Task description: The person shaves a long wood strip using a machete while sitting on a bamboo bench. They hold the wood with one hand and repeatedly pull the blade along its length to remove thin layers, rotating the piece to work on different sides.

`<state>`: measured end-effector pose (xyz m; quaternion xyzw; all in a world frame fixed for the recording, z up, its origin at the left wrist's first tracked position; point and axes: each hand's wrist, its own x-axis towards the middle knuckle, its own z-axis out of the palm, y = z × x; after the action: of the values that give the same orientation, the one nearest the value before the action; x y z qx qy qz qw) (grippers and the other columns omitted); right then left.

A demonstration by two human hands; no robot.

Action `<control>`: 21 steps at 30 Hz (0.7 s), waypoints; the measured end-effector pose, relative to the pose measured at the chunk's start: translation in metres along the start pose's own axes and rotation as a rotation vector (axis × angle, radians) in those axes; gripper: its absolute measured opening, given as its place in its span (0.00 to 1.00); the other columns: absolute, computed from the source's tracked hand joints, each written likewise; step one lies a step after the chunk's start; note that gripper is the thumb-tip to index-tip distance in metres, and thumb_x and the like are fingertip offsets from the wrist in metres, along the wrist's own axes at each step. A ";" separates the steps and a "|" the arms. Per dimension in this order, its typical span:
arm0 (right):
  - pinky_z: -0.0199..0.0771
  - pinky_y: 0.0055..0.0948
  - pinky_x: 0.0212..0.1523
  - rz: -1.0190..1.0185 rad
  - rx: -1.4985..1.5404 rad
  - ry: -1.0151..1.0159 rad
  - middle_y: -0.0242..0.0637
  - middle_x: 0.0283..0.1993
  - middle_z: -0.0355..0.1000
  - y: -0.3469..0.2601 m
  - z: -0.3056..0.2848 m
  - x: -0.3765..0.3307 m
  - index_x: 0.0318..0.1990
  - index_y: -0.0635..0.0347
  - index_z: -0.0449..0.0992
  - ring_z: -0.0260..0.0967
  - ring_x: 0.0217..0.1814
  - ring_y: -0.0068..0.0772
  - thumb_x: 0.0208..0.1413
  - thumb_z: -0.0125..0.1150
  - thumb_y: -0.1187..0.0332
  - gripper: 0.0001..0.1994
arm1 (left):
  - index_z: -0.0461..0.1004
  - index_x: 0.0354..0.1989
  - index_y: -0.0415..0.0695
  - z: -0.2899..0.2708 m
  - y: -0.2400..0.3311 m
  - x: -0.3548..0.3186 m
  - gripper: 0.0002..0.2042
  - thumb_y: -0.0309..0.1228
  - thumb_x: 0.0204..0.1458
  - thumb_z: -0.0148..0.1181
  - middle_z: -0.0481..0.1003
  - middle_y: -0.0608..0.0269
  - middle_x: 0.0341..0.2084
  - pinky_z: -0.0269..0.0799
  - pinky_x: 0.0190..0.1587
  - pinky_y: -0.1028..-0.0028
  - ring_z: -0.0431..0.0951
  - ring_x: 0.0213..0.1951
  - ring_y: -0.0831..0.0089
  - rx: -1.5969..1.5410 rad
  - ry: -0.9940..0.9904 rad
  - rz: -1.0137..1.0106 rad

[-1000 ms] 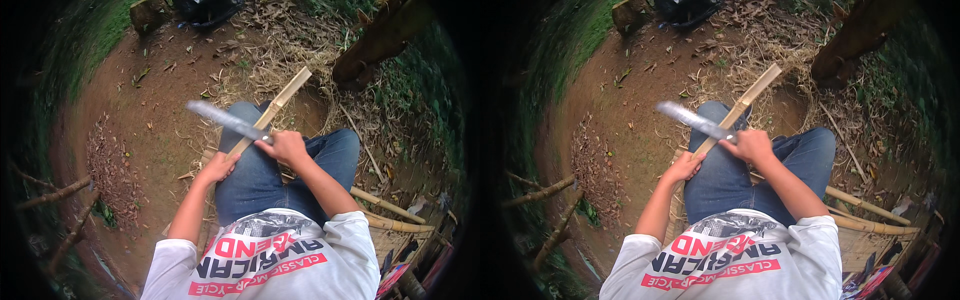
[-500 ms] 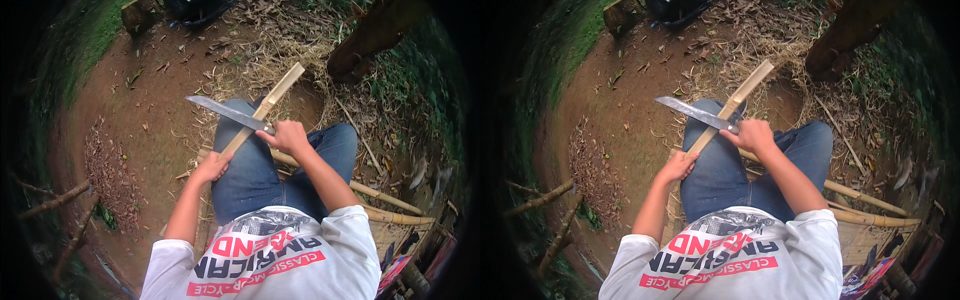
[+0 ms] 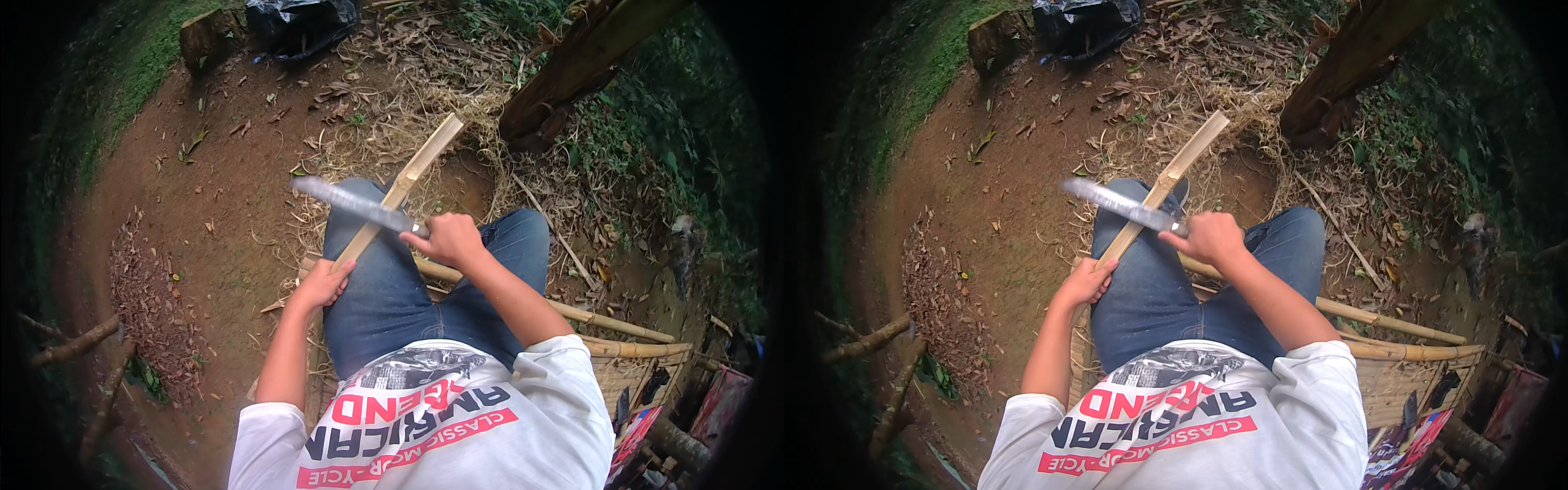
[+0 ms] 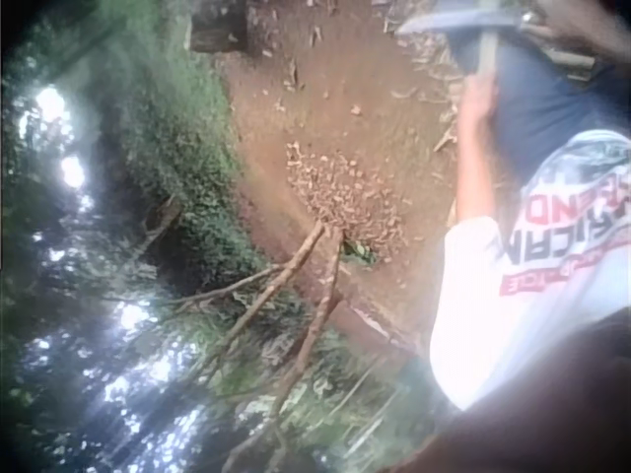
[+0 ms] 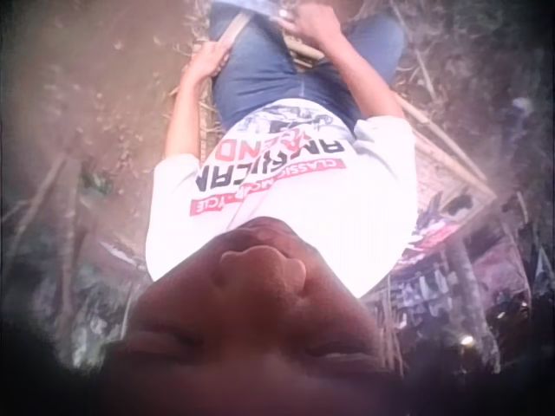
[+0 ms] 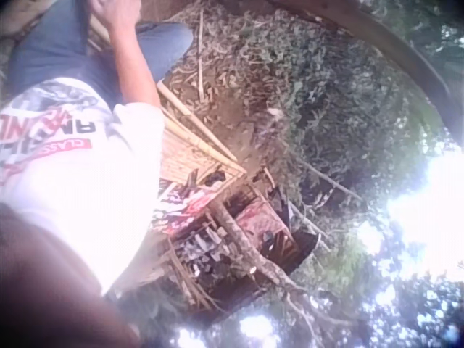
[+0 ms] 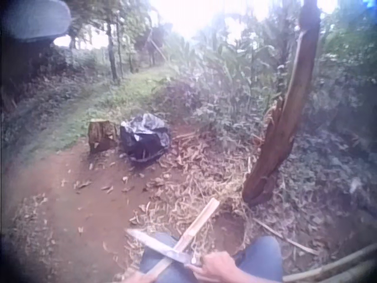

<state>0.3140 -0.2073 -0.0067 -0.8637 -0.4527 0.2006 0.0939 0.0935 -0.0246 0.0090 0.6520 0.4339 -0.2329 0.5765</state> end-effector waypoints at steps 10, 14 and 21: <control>0.74 0.48 0.43 0.743 0.143 0.355 0.58 0.32 0.77 0.148 -0.043 -0.003 0.29 0.66 0.81 0.76 0.38 0.58 0.49 0.52 0.30 0.39 | 0.64 0.18 0.47 -0.005 -0.031 0.004 0.25 0.54 0.58 0.54 0.63 0.72 0.12 0.60 0.16 0.78 0.62 0.13 0.81 -0.066 0.033 0.108; 0.74 0.44 0.40 0.592 0.382 0.263 0.58 0.30 0.76 0.113 -0.002 -0.021 0.34 0.69 0.81 0.77 0.39 0.56 0.46 0.64 0.40 0.32 | 0.63 0.17 0.47 -0.006 -0.015 -0.002 0.27 0.57 0.57 0.54 0.63 0.72 0.12 0.59 0.16 0.79 0.62 0.13 0.81 -0.037 -0.018 0.041; 0.63 0.29 0.24 0.398 0.883 0.280 0.31 0.18 0.67 0.031 0.060 -0.036 0.24 0.66 0.72 0.61 0.22 0.19 0.46 0.67 0.65 0.13 | 0.61 0.16 0.48 -0.013 -0.031 -0.014 0.28 0.58 0.59 0.50 0.60 0.74 0.11 0.57 0.16 0.79 0.60 0.13 0.83 -0.116 0.000 0.052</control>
<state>0.2927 -0.2560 -0.0617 -0.8298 -0.1343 0.2691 0.4700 0.0583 -0.0171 0.0062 0.6288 0.4294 -0.1924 0.6191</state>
